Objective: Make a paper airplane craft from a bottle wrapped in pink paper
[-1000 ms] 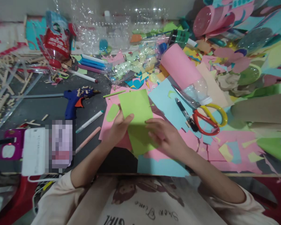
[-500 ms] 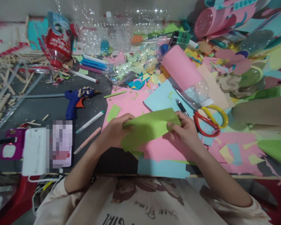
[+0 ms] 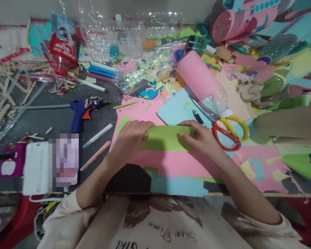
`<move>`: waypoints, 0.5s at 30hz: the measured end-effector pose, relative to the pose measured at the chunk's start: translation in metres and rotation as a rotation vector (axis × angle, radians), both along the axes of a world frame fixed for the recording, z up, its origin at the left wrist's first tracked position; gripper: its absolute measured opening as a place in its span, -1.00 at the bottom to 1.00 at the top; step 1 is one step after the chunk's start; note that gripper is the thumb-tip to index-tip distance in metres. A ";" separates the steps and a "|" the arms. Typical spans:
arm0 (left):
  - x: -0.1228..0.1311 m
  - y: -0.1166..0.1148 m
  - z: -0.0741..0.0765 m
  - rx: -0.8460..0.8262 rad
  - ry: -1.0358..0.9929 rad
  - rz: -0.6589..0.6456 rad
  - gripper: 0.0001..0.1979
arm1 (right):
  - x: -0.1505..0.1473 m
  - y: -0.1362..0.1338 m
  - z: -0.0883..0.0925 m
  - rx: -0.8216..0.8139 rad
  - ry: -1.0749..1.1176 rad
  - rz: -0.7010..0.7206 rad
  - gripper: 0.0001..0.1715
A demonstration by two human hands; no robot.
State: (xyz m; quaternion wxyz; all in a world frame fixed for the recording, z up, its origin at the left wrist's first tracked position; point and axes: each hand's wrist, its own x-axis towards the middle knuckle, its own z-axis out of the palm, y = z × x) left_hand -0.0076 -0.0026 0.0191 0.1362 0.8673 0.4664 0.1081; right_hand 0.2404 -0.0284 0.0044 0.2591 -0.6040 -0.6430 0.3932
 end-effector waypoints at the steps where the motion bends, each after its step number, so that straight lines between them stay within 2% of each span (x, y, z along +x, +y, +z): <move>1: 0.002 0.000 -0.001 0.023 0.005 0.009 -0.64 | 0.001 0.002 -0.001 -0.018 -0.027 0.006 -0.78; 5: 0.009 -0.006 -0.002 0.118 0.031 -0.005 -0.63 | 0.007 0.006 0.000 -0.011 -0.061 -0.020 -0.86; 10: 0.019 -0.036 -0.010 0.065 0.028 -0.266 -0.68 | 0.009 0.002 0.007 0.083 -0.163 -0.060 -0.85; 15: 0.022 -0.059 -0.023 0.092 0.091 -0.236 -0.68 | 0.009 -0.001 0.014 0.205 -0.298 0.020 -0.79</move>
